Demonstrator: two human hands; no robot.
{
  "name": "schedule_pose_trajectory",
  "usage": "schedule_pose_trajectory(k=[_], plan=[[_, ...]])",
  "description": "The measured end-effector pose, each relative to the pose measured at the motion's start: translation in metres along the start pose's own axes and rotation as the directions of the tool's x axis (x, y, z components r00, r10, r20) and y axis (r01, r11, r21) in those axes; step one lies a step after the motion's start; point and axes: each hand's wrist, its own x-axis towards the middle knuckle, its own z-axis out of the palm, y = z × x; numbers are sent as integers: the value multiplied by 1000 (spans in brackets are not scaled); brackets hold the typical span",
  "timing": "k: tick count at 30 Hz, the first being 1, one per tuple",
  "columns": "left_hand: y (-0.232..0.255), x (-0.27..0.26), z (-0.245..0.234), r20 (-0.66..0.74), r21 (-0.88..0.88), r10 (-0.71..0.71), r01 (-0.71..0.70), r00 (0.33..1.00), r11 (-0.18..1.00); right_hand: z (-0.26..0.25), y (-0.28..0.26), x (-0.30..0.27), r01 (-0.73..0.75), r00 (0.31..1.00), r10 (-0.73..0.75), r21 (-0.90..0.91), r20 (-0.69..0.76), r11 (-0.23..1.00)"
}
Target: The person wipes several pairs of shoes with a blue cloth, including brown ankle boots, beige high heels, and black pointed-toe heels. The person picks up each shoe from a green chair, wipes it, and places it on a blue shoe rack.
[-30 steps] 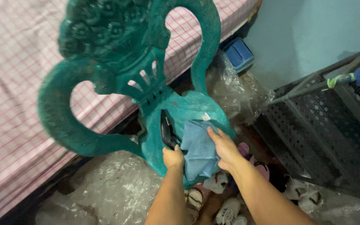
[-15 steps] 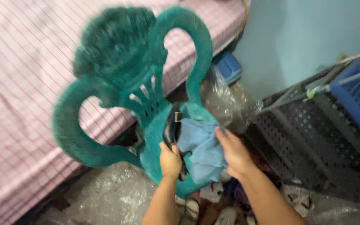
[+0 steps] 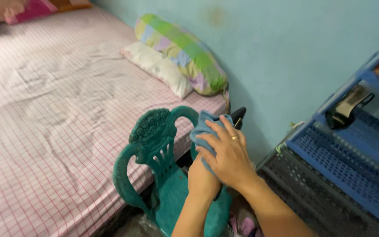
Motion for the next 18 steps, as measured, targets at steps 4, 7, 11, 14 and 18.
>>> schedule_pose_trajectory(k=[4, 7, 11, 14, 18], plan=[[48, 4, -36, 74, -158, -264, 272, 962, 949, -27, 6, 13, 100, 982, -124, -166, -140, 981], [80, 1, -56, 75, -208, -267, 277, 961, 938, -47, 7, 21, 153, 922, -221, -225, -318, 962], [105, -3, -77, 56, -275, -155, 165, 986, 947, -72, 10, 31, 113, 861, -231, -273, -454, 955], [114, -6, -87, 72, -297, -142, 157, 987, 942, -87, 8, 35, 51, 830, -124, -147, -544, 988], [122, -8, -97, 179, -425, -241, 296, 954, 856, -128, 2, 39, -169, 675, 493, 535, -549, 828]])
